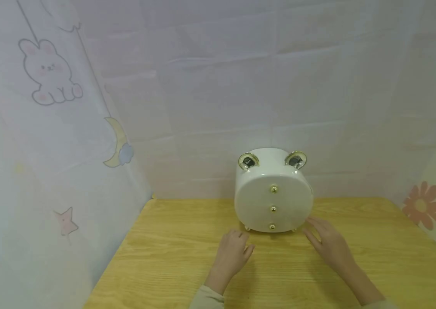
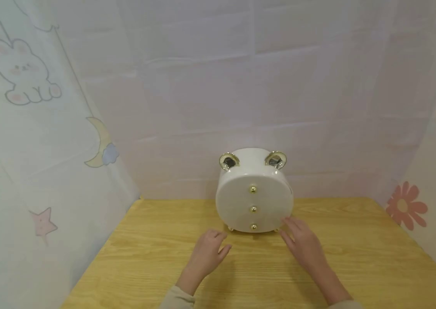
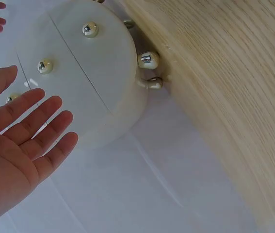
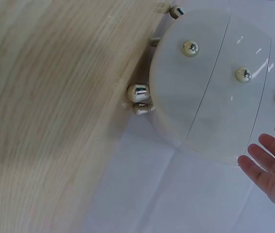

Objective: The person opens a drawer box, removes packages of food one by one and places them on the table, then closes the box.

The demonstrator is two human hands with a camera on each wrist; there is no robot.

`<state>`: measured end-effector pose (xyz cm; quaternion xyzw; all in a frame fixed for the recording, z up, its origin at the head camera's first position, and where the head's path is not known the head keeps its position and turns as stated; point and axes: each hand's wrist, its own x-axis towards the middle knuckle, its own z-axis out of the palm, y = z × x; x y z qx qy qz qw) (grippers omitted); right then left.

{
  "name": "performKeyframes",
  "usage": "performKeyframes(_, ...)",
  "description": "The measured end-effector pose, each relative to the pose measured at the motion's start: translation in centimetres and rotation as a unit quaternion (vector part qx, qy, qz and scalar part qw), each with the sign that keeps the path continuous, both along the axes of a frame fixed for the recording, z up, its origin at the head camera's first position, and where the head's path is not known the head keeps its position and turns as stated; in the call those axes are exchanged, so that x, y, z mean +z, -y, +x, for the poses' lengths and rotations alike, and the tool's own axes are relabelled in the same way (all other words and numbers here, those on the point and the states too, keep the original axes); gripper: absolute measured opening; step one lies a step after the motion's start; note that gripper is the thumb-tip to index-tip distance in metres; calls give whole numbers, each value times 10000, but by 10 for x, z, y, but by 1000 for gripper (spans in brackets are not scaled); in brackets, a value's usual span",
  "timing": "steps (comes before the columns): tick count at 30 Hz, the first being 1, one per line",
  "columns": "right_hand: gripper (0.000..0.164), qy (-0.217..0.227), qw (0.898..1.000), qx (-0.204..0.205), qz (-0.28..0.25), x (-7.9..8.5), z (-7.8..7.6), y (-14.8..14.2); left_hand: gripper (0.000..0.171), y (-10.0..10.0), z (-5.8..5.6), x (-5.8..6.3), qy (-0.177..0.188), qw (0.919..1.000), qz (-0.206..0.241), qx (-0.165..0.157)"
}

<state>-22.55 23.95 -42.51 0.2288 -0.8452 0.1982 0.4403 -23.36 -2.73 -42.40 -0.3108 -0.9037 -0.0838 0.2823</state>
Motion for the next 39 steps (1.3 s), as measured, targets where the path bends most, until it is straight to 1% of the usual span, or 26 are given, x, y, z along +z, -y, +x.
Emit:
performKeyframes(2, 64, -85, 10000, 18, -36, 2, -3, -1, 22, 0, 0, 0, -20, 10000, -60, 6)
performKeyframes(4, 68, -113, 9999, 28, -78, 4, -6, -2, 21, 0, 0, -1, -36, 9999, -105, 21)
performKeyframes(5, 67, -88, 9999, 28, -92, 6, -8, -2, 22, 0, -1, -1, -42, 9999, -122, 30)
performKeyframes(6, 63, -44, 9999, 43, -124, 8, -9, -3, 22, 0, -1, -1, -49, 9999, -145, 44)
performKeyframes(9, 43, 122, 9996, 19, -239, 13, -12, -3, 23, 1, -1, -3, -99, 9998, -163, 76)
performKeyframes(11, 32, 225, 9993, -26, -288, 16, -14, -3, 23, 1, -1, -3, -147, 9996, -198, 96)
performKeyframes(14, 36, 289, 9990, -45, -343, 22, -18, -3, 23, 1, -2, -5, -175, 9993, -305, 129)
performKeyframes(17, 40, 308, 9988, -44, -372, 27, -23, -3, 24, 1, -2, -6, -44, 9988, -453, 174)
performKeyframes(20, 38, 382, 9984, -72, -410, 31, -28, -5, 25, 0, -1, -6, 127, 9982, -543, 199)
performKeyframes(25, 35, 504, 9975, -91, -484, 37, -36, -7, 23, 0, -2, -6, 223, 9983, -521, 153)
performKeyframes(28, 35, 483, 9974, -90, -529, 41, -41, -7, 23, 0, -2, -6, 218, 9984, -519, 113)
performKeyframes(35, 38, 302, 9981, -50, -529, 49, -51, -5, 22, 0, -3, -8, 85, 9987, -497, 27)
performKeyframes(39, 37, 277, 9979, -126, -569, 53, -54, -5, 23, 0, -3, -9, 78, 9986, -532, 7)
